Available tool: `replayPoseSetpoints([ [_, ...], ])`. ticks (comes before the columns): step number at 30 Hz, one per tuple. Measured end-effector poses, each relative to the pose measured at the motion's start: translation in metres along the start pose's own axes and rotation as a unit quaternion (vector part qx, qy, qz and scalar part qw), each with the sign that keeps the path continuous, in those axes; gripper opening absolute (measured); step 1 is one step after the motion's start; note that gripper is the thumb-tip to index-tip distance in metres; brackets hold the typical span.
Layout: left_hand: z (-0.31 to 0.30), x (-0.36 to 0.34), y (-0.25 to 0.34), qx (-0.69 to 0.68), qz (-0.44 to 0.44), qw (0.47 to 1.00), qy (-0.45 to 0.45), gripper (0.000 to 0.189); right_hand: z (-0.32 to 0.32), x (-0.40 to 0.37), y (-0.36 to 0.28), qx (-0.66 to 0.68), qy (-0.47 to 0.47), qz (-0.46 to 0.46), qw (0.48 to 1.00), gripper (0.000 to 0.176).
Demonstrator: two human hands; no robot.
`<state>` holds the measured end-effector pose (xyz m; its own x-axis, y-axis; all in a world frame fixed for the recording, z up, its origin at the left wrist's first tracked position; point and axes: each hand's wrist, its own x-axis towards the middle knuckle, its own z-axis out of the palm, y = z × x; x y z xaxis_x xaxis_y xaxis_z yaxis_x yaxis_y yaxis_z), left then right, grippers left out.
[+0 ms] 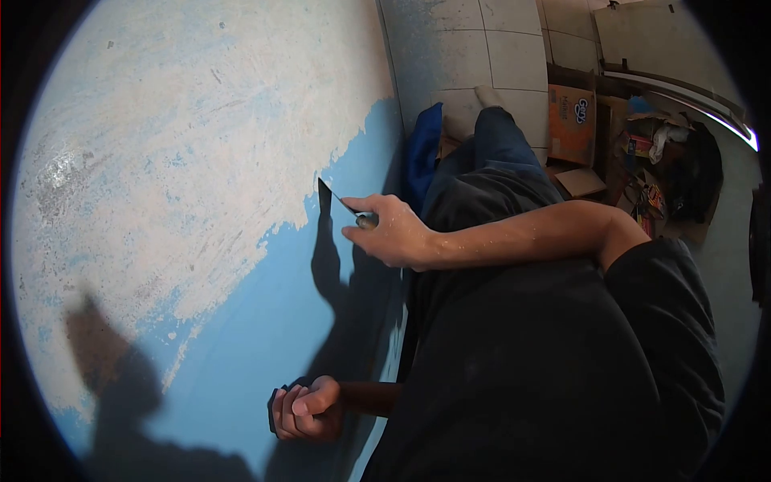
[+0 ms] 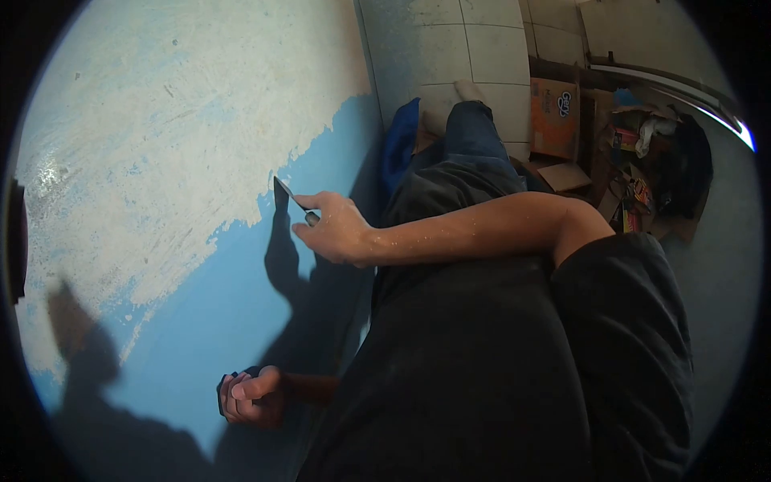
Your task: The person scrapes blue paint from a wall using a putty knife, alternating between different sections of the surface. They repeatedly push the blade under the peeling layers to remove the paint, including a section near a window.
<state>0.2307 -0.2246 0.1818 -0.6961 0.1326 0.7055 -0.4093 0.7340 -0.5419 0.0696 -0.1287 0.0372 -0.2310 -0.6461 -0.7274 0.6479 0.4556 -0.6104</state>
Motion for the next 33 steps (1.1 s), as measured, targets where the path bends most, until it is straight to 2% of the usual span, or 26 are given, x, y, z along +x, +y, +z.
replayPoseSetpoints([
  [3, 0.001, -0.001, 0.002, 0.004, -0.007, 1.0, 0.002, 0.037, -0.016, 0.022, -0.003, 0.014, -0.02, 0.065, 0.998, 0.054],
  [6, 0.004, -0.003, 0.002, 0.01, 0.0, 1.0, 0.005, 0.037, 0.0, 0.005, 0.002, -0.015, 0.003, -0.024, 1.0, 0.05],
  [13, 0.0, -0.002, 0.0, 0.018, -0.003, 1.0, -0.003, 0.037, -0.012, 0.003, -0.016, 0.037, -0.052, 0.061, 0.996, 0.044],
  [16, 0.002, -0.001, 0.0, 0.013, 0.0, 1.0, 0.002, 0.039, 0.005, -0.015, -0.005, -0.023, -0.005, -0.083, 0.996, 0.042],
  [17, 0.003, 0.0, 0.001, 0.011, -0.001, 1.0, 0.006, 0.04, 0.004, -0.012, -0.005, 0.017, -0.014, -0.045, 0.999, 0.041],
  [20, 0.006, 0.003, 0.004, 0.02, -0.014, 1.0, 0.008, 0.04, 0.004, -0.009, 0.006, -0.017, -0.006, -0.087, 0.996, 0.041],
  [23, 0.006, 0.004, 0.007, 0.009, -0.026, 1.0, 0.006, 0.04, 0.006, -0.019, -0.008, 0.033, -0.012, -0.039, 0.999, 0.04],
  [26, 0.007, 0.005, 0.007, 0.017, -0.018, 1.0, 0.0, 0.04, 0.013, -0.019, -0.002, 0.017, 0.002, -0.073, 0.997, 0.04],
  [29, 0.004, 0.009, 0.01, 0.057, -0.015, 0.998, -0.015, 0.04, 0.003, -0.004, -0.01, 0.065, 0.01, -0.001, 0.998, 0.04],
  [32, 0.006, 0.0, 0.005, 0.009, -0.04, 0.999, 0.009, 0.04, 0.013, -0.021, 0.003, -0.01, 0.009, -0.118, 0.993, 0.04],
  [33, 0.004, 0.001, 0.005, 0.01, -0.041, 0.999, 0.0, 0.04, 0.01, -0.024, -0.001, -0.012, -0.003, -0.115, 0.993, 0.039],
])
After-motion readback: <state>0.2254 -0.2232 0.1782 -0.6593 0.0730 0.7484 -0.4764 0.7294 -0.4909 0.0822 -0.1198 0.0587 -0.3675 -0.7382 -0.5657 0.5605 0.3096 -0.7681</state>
